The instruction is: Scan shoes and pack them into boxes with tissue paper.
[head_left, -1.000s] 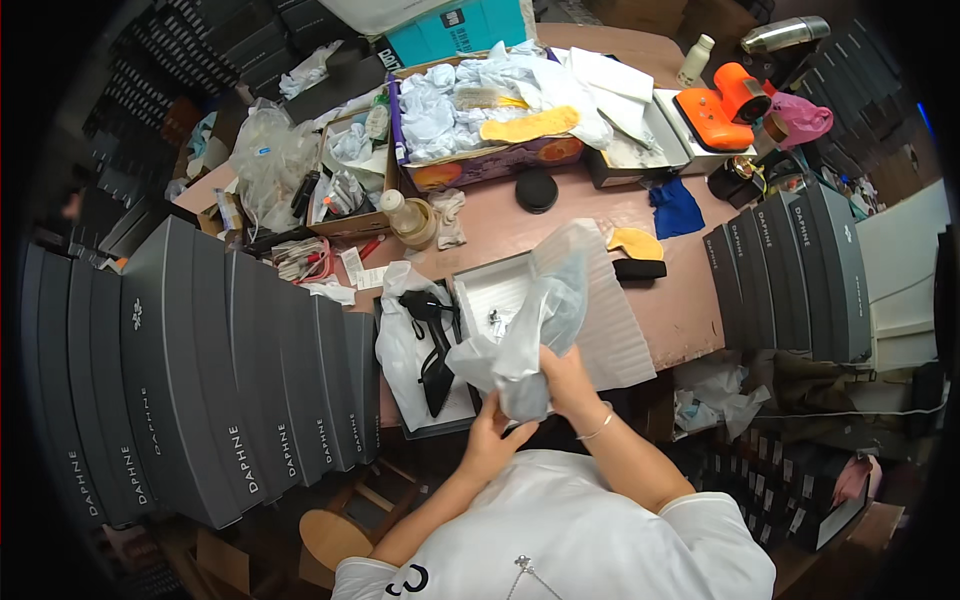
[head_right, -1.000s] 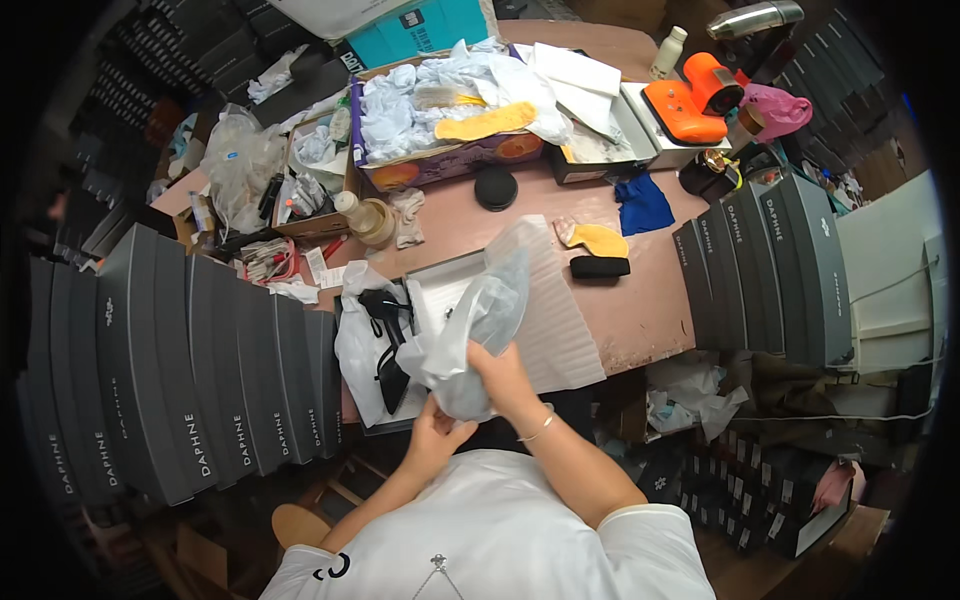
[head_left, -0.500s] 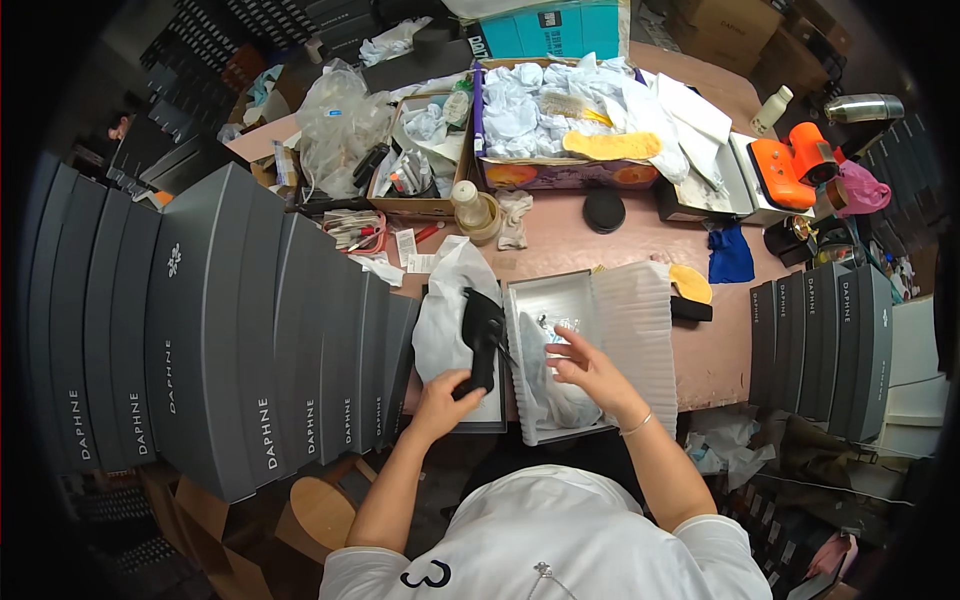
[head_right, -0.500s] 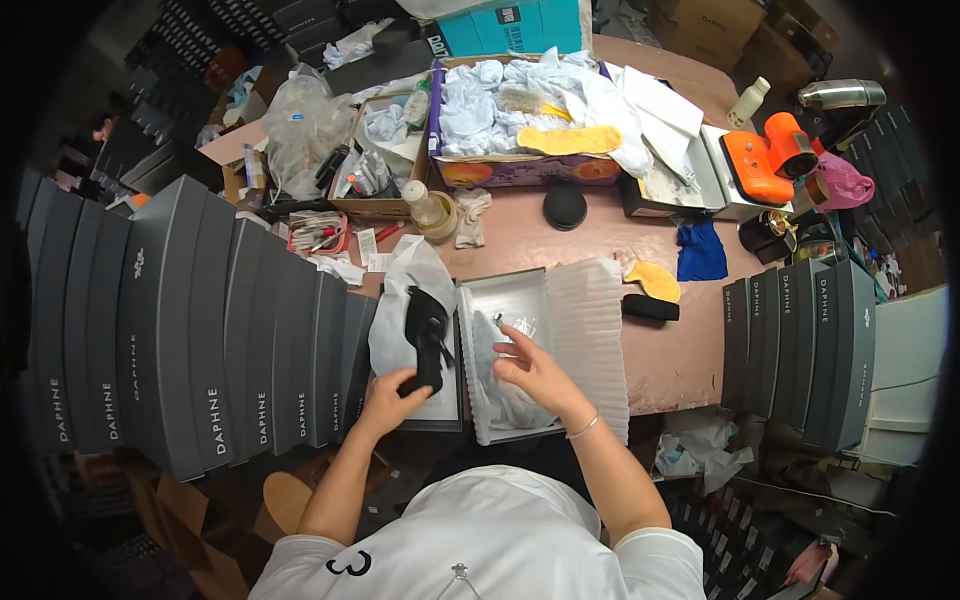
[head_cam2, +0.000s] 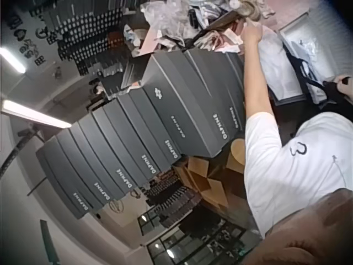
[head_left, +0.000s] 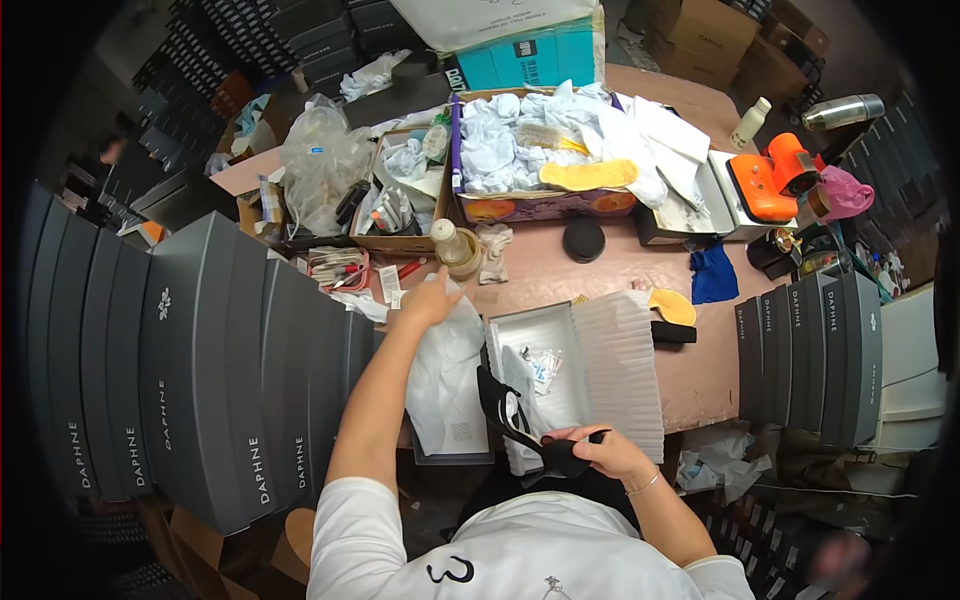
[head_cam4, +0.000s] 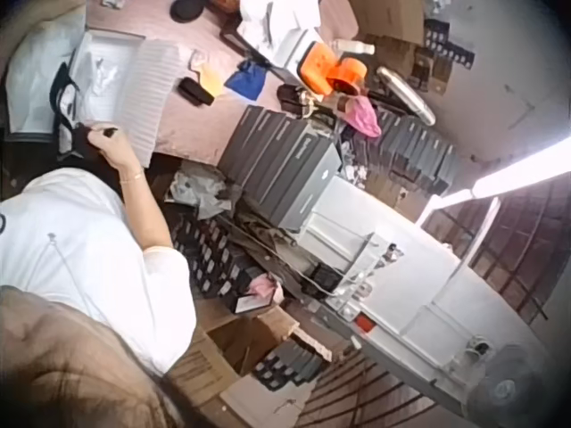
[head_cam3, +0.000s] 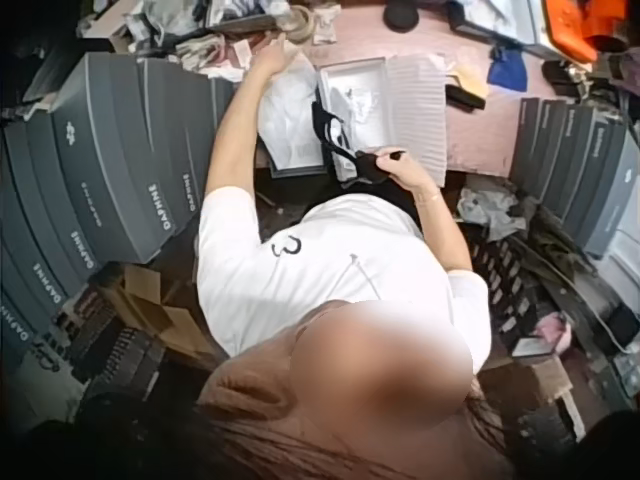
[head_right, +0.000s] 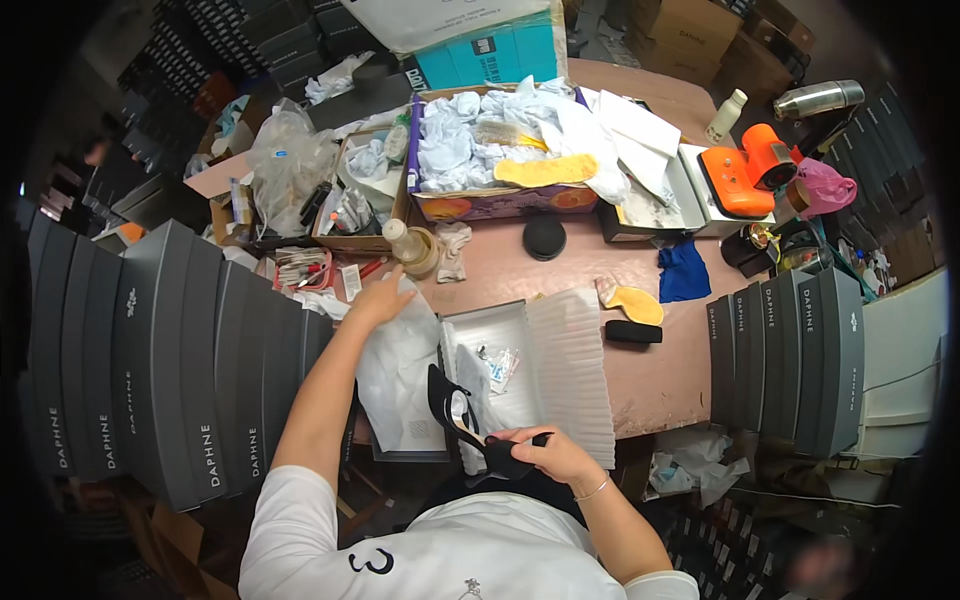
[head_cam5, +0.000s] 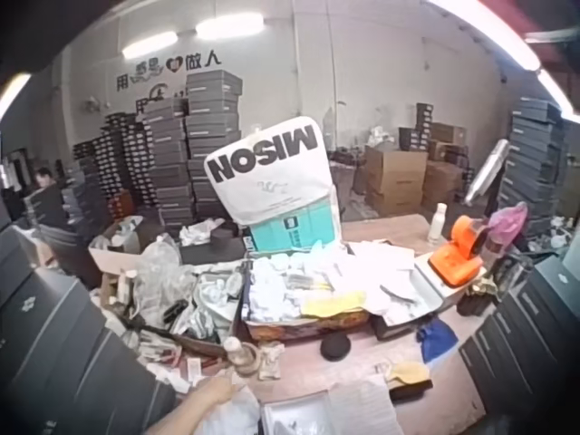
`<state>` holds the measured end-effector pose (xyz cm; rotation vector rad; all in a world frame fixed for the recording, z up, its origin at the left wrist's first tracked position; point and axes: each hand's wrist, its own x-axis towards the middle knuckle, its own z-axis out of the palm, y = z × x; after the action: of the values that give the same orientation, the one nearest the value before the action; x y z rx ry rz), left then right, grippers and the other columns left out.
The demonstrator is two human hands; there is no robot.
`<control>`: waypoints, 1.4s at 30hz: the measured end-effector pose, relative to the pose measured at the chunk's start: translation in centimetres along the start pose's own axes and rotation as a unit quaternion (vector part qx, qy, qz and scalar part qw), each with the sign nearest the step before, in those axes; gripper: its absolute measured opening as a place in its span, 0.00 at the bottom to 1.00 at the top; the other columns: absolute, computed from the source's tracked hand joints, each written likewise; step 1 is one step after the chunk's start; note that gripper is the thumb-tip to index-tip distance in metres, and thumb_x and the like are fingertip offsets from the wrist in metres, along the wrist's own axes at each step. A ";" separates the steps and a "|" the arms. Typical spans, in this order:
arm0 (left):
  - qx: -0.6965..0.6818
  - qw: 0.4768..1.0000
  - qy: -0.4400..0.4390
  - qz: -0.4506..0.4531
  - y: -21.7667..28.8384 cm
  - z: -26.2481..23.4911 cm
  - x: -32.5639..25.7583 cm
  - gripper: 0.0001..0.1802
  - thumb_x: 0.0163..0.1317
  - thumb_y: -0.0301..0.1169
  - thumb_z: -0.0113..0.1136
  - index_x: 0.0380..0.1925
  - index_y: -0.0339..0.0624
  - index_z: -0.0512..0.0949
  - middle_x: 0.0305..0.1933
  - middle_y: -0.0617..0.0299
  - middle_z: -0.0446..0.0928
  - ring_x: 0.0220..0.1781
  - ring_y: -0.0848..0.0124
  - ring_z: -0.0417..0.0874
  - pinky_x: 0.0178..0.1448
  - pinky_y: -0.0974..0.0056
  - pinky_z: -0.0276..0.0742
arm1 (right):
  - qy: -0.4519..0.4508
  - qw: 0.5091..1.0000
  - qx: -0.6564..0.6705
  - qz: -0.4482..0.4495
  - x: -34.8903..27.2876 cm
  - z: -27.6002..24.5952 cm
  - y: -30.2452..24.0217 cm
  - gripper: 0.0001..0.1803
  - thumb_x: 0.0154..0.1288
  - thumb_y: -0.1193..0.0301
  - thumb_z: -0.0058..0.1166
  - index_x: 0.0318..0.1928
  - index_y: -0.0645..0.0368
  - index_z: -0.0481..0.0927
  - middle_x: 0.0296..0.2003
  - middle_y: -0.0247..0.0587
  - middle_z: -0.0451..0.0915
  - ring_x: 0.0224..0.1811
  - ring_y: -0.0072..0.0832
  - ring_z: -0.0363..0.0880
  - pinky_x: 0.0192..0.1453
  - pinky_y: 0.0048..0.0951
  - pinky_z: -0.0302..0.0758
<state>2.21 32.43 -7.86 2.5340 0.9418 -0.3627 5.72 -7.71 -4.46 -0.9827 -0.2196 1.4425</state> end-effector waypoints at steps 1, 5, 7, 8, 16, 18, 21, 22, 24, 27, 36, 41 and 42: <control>-0.031 0.998 -0.002 -0.050 -3.3 2.9 3.3 0.20 0.66 0.37 0.52 0.53 0.37 0.72 0.40 0.45 0.81 0.39 0.48 0.82 0.44 0.51 0.77 | 0.024 0.999 -0.008 0.031 -0.1 0.4 0.6 0.08 0.60 0.73 0.62 0.33 0.66 0.81 0.54 0.55 0.77 0.56 0.38 0.75 0.61 0.36 0.71; -0.403 0.910 -0.081 -0.052 -4.1 4.6 4.0 0.16 0.67 0.40 0.51 0.42 0.36 0.74 0.35 0.48 0.81 0.35 0.53 0.82 0.41 0.55 0.77 | 0.035 0.998 0.026 0.051 -0.5 0.3 2.6 0.11 0.60 0.73 0.62 0.24 0.64 0.76 0.56 0.56 0.75 0.54 0.34 0.76 0.56 0.31 0.72; -0.416 0.909 -0.022 0.019 -1.7 1.7 0.5 0.16 0.66 0.40 0.54 0.38 0.37 0.73 0.32 0.52 0.80 0.35 0.55 0.81 0.43 0.56 0.76 | -0.009 0.998 0.061 -0.029 -1.3 0.2 1.6 0.13 0.58 0.76 0.61 0.20 0.64 0.72 0.56 0.62 0.74 0.54 0.38 0.76 0.59 0.35 0.72; -0.348 0.935 0.029 0.064 -0.6 0.3 -1.3 0.15 0.65 0.40 0.55 0.39 0.36 0.73 0.32 0.52 0.80 0.36 0.55 0.81 0.44 0.56 0.76 | 0.014 0.999 0.024 -0.046 -1.5 0.3 0.8 0.17 0.56 0.79 0.60 0.16 0.62 0.67 0.56 0.66 0.72 0.55 0.42 0.75 0.61 0.40 0.71; -0.249 0.963 -0.093 -0.052 -5.3 4.3 4.7 0.18 0.55 0.38 0.64 0.41 0.36 0.79 0.28 0.59 0.80 0.27 0.69 0.80 0.34 0.65 0.75 | 0.044 0.991 0.026 -0.126 -2.6 2.6 -2.0 0.20 0.57 0.71 0.65 0.16 0.60 0.67 0.53 0.64 0.74 0.51 0.40 0.77 0.56 0.39 0.75; -0.423 0.905 -0.033 0.021 -2.6 2.9 3.1 0.11 0.59 0.35 0.60 0.32 0.37 0.79 0.23 0.68 0.75 0.22 0.77 0.73 0.28 0.70 0.69 | 0.039 0.985 0.081 -0.148 -3.3 2.6 -1.6 0.20 0.56 0.69 0.66 0.17 0.60 0.69 0.53 0.64 0.75 0.51 0.41 0.77 0.56 0.41 0.75; -0.533 0.833 0.021 0.148 3.8 -5.2 -5.8 0.15 0.62 0.37 0.60 0.21 0.37 0.75 0.23 0.68 0.70 0.24 0.78 0.70 0.29 0.69 0.66 | 0.029 0.969 0.146 -0.198 -4.3 2.1 -0.7 0.17 0.56 0.67 0.66 0.20 0.59 0.72 0.54 0.61 0.74 0.51 0.42 0.78 0.55 0.45 0.77; -0.452 0.872 0.070 0.176 4.2 -6.5 -7.9 0.17 0.62 0.38 0.60 0.22 0.36 0.74 0.23 0.66 0.70 0.24 0.77 0.70 0.29 0.67 0.65 | 0.007 0.963 0.182 -0.200 -4.4 2.0 -0.9 0.17 0.57 0.62 0.66 0.23 0.61 0.75 0.53 0.61 0.75 0.49 0.47 0.79 0.52 0.50 0.78; -0.276 0.919 0.166 0.229 4.7 -8.0 -11.5 0.20 0.61 0.41 0.61 0.24 0.34 0.72 0.23 0.63 0.69 0.25 0.74 0.70 0.29 0.65 0.65 | -0.009 0.951 0.224 -0.211 -4.4 1.7 -1.4 0.20 0.57 0.57 0.64 0.30 0.64 0.78 0.51 0.61 0.76 0.48 0.52 0.80 0.48 0.58 0.78; -0.198 0.931 0.262 0.162 4.2 -6.4 -13.5 0.18 0.49 0.34 0.71 0.25 0.35 0.71 0.27 0.57 0.68 0.32 0.62 0.73 0.39 0.62 0.70 | -0.017 0.952 0.223 -0.209 -4.5 1.6 -2.0 0.20 0.57 0.57 0.63 0.30 0.65 0.78 0.47 0.60 0.78 0.48 0.52 0.80 0.47 0.61 0.78; -0.229 0.902 0.339 0.135 3.0 -2.0 -16.5 0.18 0.49 0.28 0.67 0.37 0.34 0.71 0.37 0.53 0.71 0.42 0.54 0.75 0.49 0.55 0.72 | -0.014 0.987 0.056 -0.151 -5.5 5.3 -5.0 0.22 0.52 0.63 0.67 0.16 0.60 0.69 0.42 0.62 0.81 0.42 0.44 0.80 0.49 0.39 0.76; -0.467 0.831 0.294 0.059 2.1 -1.4 -19.2 0.08 0.60 0.26 0.56 0.39 0.35 0.74 0.33 0.55 0.76 0.32 0.63 0.76 0.40 0.62 0.73 | -0.013 0.996 0.055 -0.072 -0.8 7.2 -5.1 0.18 0.57 0.69 0.64 0.17 0.58 0.69 0.33 0.46 0.80 0.33 0.27 0.77 0.34 0.24 0.73; -0.436 0.844 0.294 0.104 2.2 -1.3 -20.2 0.09 0.63 0.27 0.55 0.41 0.36 0.75 0.31 0.56 0.76 0.30 0.68 0.75 0.37 0.66 0.71 | -0.028 0.995 0.056 -0.081 0.7 7.8 -4.7 0.17 0.63 0.72 0.58 0.18 0.59 0.70 0.31 0.37 0.78 0.32 0.20 0.73 0.33 0.21 0.69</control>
<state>-11.07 20.21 1.48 1.8289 0.7506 0.7946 4.07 -2.96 3.15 -0.8157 -0.2516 1.3194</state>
